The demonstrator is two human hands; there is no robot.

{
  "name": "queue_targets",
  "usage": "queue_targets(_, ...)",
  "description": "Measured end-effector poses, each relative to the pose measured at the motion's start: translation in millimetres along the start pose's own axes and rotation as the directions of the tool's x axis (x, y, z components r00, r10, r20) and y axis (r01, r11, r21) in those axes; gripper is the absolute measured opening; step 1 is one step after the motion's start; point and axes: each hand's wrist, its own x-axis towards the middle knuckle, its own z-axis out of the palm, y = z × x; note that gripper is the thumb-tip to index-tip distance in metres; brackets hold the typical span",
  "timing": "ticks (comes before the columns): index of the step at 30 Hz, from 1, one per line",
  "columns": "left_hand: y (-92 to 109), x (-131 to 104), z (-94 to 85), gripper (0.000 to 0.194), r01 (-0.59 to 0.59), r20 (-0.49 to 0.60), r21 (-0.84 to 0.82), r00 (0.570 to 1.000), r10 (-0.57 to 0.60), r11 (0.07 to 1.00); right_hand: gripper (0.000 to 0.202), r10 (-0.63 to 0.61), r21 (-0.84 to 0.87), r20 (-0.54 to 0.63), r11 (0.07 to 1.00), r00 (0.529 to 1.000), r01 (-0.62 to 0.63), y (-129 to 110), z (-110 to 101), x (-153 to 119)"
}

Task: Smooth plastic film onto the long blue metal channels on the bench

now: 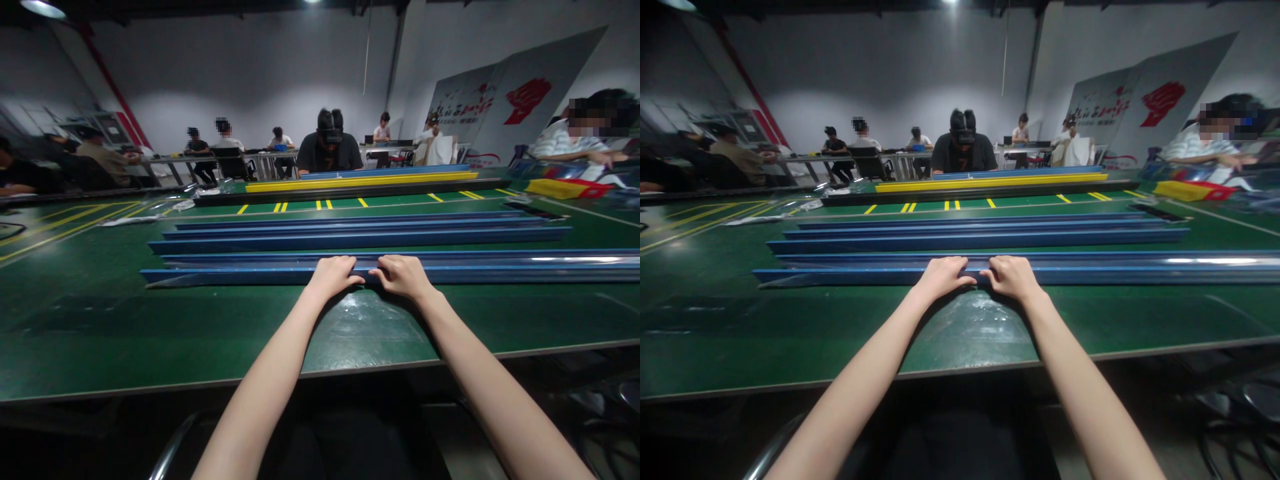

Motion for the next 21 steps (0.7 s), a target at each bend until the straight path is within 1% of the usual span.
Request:
queue_targets(4,-1,-1,-1.9,0.032,-0.008,0.004,0.013,1.000,0.008,1.000,0.036,0.038,0.006,-0.005,0.999,0.999,-0.038,4,-2,-3)
queue_targets(9,-2,-1,-3.8,0.033,-0.010,-0.009,0.025,1.000,0.010,1.000,0.036,0.111,-0.013,-0.006,0.994,0.994,-0.111,17,-5,-10)
queue_targets(14,-4,-1,-6.3,0.031,0.024,0.018,0.015,1.000,-0.025,1.000,0.034,0.162,-0.006,-0.019,0.987,0.987,-0.162,28,-4,-15)
queue_targets(17,-4,-1,-7.8,0.030,0.032,0.036,0.014,0.999,-0.032,0.999,0.033,0.158,0.031,-0.022,0.987,0.987,-0.157,29,-4,-15)
queue_targets(21,-2,0,-8.9,0.029,0.036,0.042,0.015,0.998,-0.036,0.999,0.034,0.111,0.049,-0.007,0.993,0.994,-0.111,27,-5,-15)
